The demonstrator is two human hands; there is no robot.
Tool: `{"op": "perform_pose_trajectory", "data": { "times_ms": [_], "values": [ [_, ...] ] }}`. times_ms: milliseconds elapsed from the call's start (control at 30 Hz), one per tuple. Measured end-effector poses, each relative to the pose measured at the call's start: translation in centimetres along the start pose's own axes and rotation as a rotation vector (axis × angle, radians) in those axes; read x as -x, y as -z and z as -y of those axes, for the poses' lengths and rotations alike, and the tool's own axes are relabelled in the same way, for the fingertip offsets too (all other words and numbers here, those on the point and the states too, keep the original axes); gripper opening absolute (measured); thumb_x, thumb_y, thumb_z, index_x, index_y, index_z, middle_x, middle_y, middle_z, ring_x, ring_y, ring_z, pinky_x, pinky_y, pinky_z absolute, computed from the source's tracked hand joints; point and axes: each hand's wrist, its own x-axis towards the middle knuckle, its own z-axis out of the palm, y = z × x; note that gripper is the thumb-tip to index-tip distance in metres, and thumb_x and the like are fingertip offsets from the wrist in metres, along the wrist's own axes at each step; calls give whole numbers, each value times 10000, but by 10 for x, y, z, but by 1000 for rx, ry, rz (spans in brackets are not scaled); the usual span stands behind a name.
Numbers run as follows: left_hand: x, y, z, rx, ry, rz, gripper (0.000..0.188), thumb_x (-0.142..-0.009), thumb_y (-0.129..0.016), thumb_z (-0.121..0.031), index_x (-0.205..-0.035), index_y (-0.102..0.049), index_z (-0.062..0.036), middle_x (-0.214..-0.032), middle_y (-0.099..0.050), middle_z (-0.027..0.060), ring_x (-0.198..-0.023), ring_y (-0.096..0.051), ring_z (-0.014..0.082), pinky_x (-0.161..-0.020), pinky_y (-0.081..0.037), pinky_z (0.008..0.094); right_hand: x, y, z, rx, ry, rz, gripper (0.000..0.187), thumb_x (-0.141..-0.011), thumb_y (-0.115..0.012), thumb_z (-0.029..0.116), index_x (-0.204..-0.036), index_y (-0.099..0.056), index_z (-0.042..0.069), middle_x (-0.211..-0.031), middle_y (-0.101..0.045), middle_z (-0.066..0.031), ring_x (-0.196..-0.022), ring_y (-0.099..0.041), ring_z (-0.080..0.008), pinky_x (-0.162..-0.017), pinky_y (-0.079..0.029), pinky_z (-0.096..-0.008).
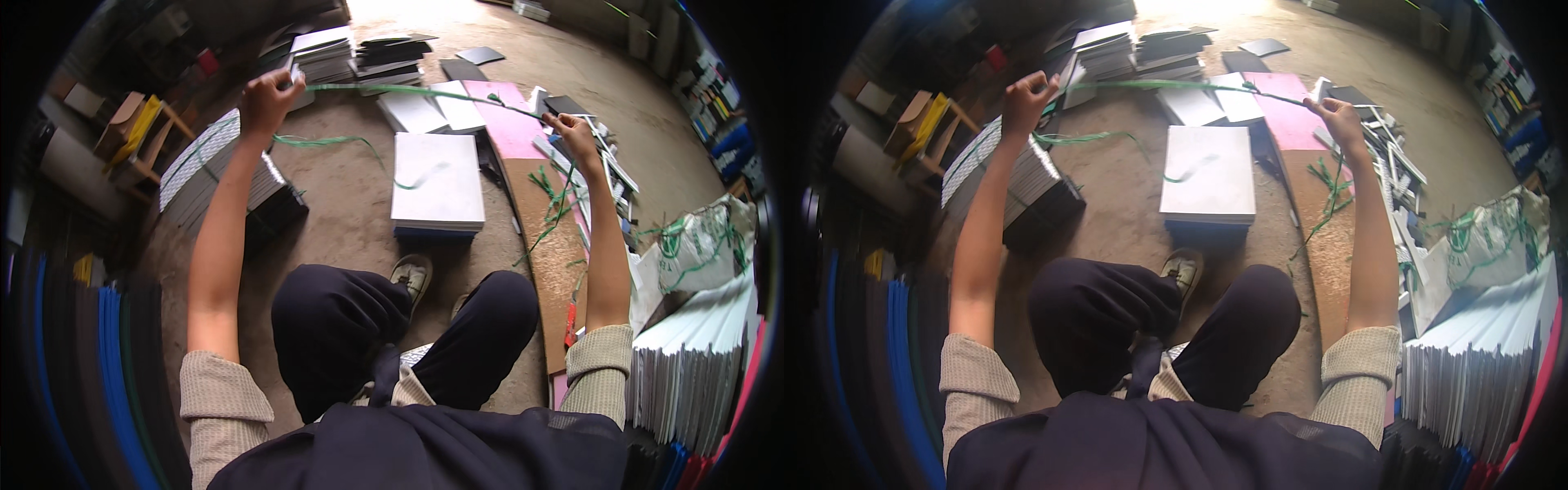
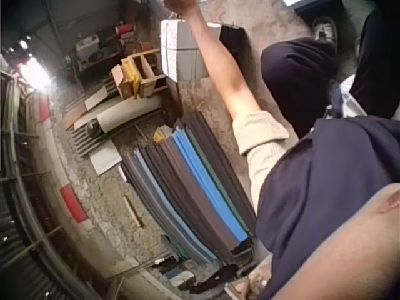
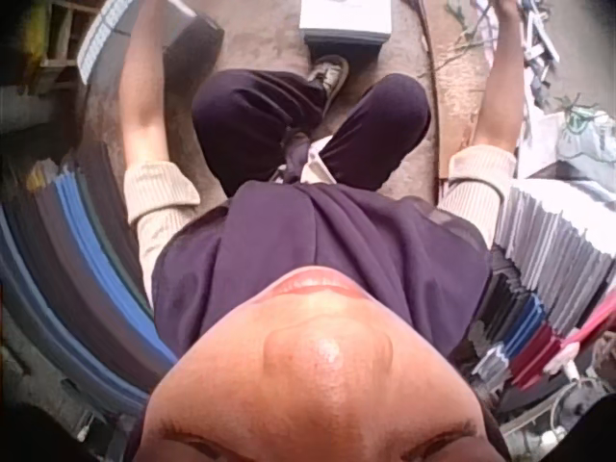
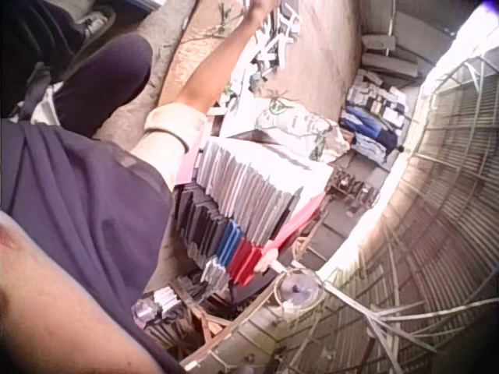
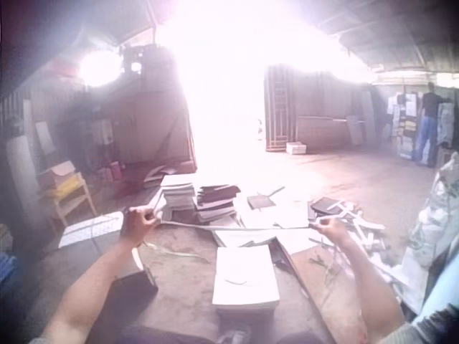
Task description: The person sits on the floor and ties stacks of white and dark boards with green plastic straps. They align the boards, wrap the straps, and tie knots to secure each bundle, then place the finished bundles aside.
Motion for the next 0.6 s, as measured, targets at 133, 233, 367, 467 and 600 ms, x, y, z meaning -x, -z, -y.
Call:
{"op": "perform_pose_trajectory", "data": {
  "times_ms": [133, 233, 367, 467, 600],
  "values": [
    [-3, 27, 10, 29, -31, -96, 172, -690, -611, -245, -698, -610, -72, -656, -592, 127, -618, -596, 282, -591, -481, 346, -11, -40, 20, 154, 79, 6, 366, -762, -615, 367, -597, -561, 45, -494, -400, 28, -475, -309, -56, -442, -247, -258],
    [37, -27, 35, 20, -144, 16, 125, -664, -618, -210, -696, -609, -89, -693, -603, 119, -660, -599, 283, -606, -488, 365, -10, -68, -9, 427, 23, 114, 370, -737, -628, 364, -618, -568, 19, -501, -480, -24, -479, -384, -99, -463, -300, -302],
    [124, -80, 59, 67, 24, 367, 131, -652, -621, -140, -742, -585, -51, -716, -590, 123, -698, -585, 293, -589, -467, 367, 41, -100, -30, 405, -165, 349, 354, -724, -635, 377, -736, -640, 24, -659, -615, -76, -604, -551, -151, -589, -423, -304],
    [186, -124, 75, 115, 69, 549, 129, -651, -627, -155, -731, -579, -65, -738, -591, 103, -707, -585, 287, -592, -471, 384, 82, -111, -65, 134, -390, 660, 320, -764, -616, 359, -619, -556, 80, -489, -398, 61, -431, -326, -45, -397, -227, -223],
    [264, -179, 86, 233, 78, 778, 137, -651, -634, -159, -718, -560, -66, -734, -582, 93, -727, -580, 285, -586, -465, 395, 136, -140, -118, 131, -612, 974, 333, -788, -582, 375, -634, -559, 81, -497, -384, 60, -428, -313, -46, -391, -235, -223]
  ]
}}
